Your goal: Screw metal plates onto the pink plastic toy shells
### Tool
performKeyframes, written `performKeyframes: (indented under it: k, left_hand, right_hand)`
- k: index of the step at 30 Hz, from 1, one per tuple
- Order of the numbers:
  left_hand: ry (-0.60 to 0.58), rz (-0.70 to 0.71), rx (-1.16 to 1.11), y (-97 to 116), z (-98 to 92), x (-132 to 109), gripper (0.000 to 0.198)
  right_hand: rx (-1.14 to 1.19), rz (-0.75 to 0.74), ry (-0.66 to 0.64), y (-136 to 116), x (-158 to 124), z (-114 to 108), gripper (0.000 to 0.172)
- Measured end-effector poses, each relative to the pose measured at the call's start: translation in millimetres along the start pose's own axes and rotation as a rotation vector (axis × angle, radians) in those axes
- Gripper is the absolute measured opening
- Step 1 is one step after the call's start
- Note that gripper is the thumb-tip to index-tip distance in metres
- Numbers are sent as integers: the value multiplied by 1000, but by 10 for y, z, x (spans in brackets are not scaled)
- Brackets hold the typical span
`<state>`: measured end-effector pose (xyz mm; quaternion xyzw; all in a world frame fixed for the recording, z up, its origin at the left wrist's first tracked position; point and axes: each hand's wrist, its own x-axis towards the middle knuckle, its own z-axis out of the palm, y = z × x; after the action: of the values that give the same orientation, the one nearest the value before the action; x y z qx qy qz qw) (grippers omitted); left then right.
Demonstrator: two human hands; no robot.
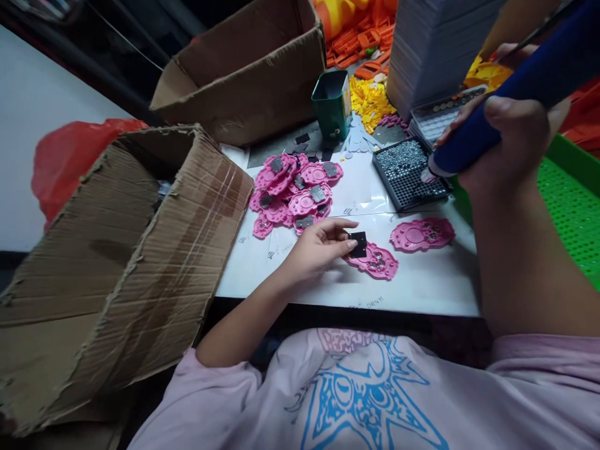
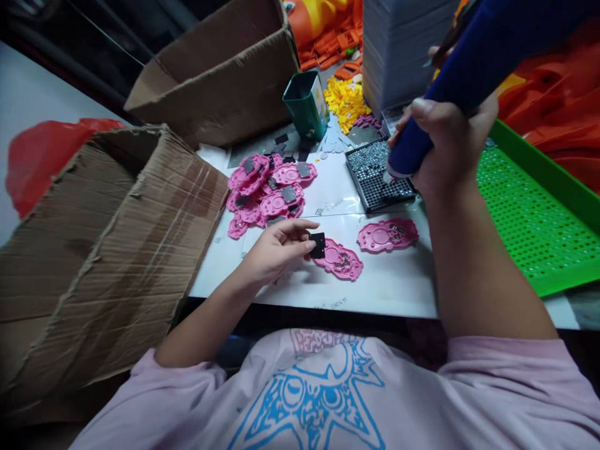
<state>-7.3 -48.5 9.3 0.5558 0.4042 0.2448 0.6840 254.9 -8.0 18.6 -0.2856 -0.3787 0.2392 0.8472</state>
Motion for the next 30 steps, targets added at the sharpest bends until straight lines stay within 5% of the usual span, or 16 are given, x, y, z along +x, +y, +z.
performKeyframes:
  k: [6, 14, 30]
  left_hand:
    - [-146, 8, 340, 55, 135, 80, 20]
    - [-246, 302, 913, 19, 297, 117, 14]
    - [-277, 738, 1346, -328, 196, 194, 26]
  right_hand:
    - [-37, 23, -7, -2, 4, 20, 38]
    - [-115, 10, -46, 5, 12, 0, 31]
    - [-267, -48, 291, 28, 91, 87, 31]
